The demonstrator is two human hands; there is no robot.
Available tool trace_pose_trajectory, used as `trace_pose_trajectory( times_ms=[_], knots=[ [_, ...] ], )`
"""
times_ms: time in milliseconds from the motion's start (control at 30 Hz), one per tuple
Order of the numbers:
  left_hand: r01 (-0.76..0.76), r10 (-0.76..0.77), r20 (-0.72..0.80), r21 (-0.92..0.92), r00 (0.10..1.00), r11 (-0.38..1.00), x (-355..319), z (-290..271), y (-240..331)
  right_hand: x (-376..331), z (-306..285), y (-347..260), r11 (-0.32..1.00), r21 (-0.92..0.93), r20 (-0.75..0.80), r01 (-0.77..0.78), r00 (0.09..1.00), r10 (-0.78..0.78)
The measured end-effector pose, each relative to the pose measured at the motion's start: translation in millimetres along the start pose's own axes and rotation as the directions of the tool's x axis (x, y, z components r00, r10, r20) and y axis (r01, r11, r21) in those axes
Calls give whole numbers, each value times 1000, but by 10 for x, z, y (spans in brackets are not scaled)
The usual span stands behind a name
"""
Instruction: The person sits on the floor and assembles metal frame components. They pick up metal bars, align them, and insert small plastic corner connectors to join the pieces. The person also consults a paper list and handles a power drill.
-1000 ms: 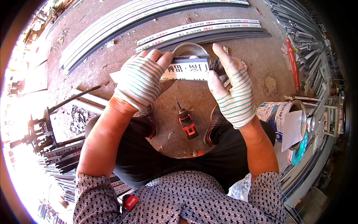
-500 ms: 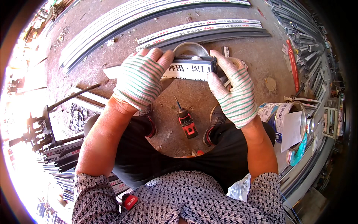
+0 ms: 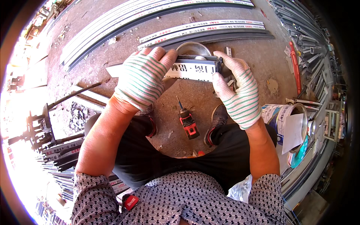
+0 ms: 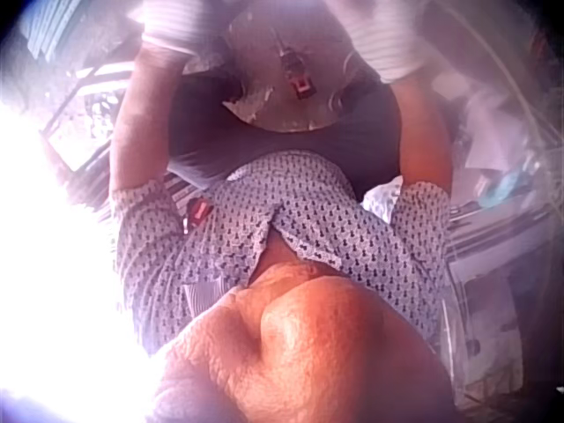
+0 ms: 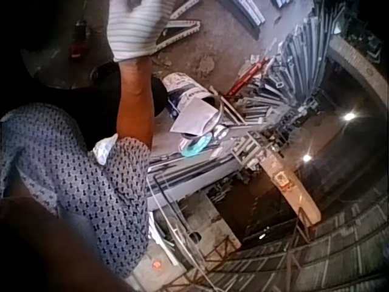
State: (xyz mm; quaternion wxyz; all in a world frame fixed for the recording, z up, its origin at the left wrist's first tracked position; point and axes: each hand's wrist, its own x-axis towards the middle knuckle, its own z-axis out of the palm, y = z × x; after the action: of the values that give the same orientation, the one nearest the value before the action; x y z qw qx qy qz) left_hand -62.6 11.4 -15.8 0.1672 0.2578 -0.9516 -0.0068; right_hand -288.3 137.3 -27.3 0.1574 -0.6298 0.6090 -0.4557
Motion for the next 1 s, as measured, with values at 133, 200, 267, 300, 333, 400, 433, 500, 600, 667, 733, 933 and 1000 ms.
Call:
trace_pose_trajectory(
  times_ms=[133, 200, 267, 300, 333, 400, 433, 500, 600, 667, 733, 933, 1000],
  knots=[
    [-5, 5, -7, 2, 1000, 1000, -6, 5, -11, 1, 8, -1, 1000, -24, 9, 5, 1000, -4],
    [-4, 4, -4, 3, 1000, 1000, -11, 3, -12, 2, 0, -18, 998, -54, 13, 10, 1000, -9],
    [-1, 1, -1, 5, 1000, 1000, -16, -5, -9, 5, -4, -47, 998, -41, 30, -44, 999, 45],
    [-1, 1, -2, 7, 1000, 1000, -19, -6, -9, 6, -3, -55, 997, -35, 39, -71, 997, 73],
    [0, 0, -4, 8, 1000, 1000, -22, -7, -9, 7, -2, -50, 997, -50, 37, -53, 998, 54],
    [-1, 1, -4, 8, 1000, 1000, -22, -7, -10, 7, -3, -32, 997, -80, 34, -15, 999, 18],
    [-2, 2, -2, 7, 1000, 1000, -20, -9, -11, 5, -4, -27, 996, -83, 36, -19, 999, 22],
    [-4, 4, -4, 7, 1000, 1000, -20, -16, -14, 4, -5, -28, 996, -87, 39, -24, 999, 27],
    [-8, 8, -8, 9, 1000, 1000, -17, -21, -10, 21, -2, -53, 989, -140, 17, 42, 999, -40],
    [-8, 8, -3, 9, 1000, 1000, -11, -31, -1, 6, 6, -28, 996, -86, 17, -5, 1000, 7],
    [-14, 14, -7, 13, 1000, 1000, -15, -41, 0, 1, 3, -13, 998, -46, 26, -38, 999, 39],
    [-16, 16, -16, 24, 1000, 1000, -18, -23, 9, -2, -22, -61, 982, 77, 69, -170, 984, 165],
    [-17, 18, -16, 31, 1000, 999, -15, -20, 13, -12, -12, 7, 997, 23, 48, -80, 996, 78]
  ],
)
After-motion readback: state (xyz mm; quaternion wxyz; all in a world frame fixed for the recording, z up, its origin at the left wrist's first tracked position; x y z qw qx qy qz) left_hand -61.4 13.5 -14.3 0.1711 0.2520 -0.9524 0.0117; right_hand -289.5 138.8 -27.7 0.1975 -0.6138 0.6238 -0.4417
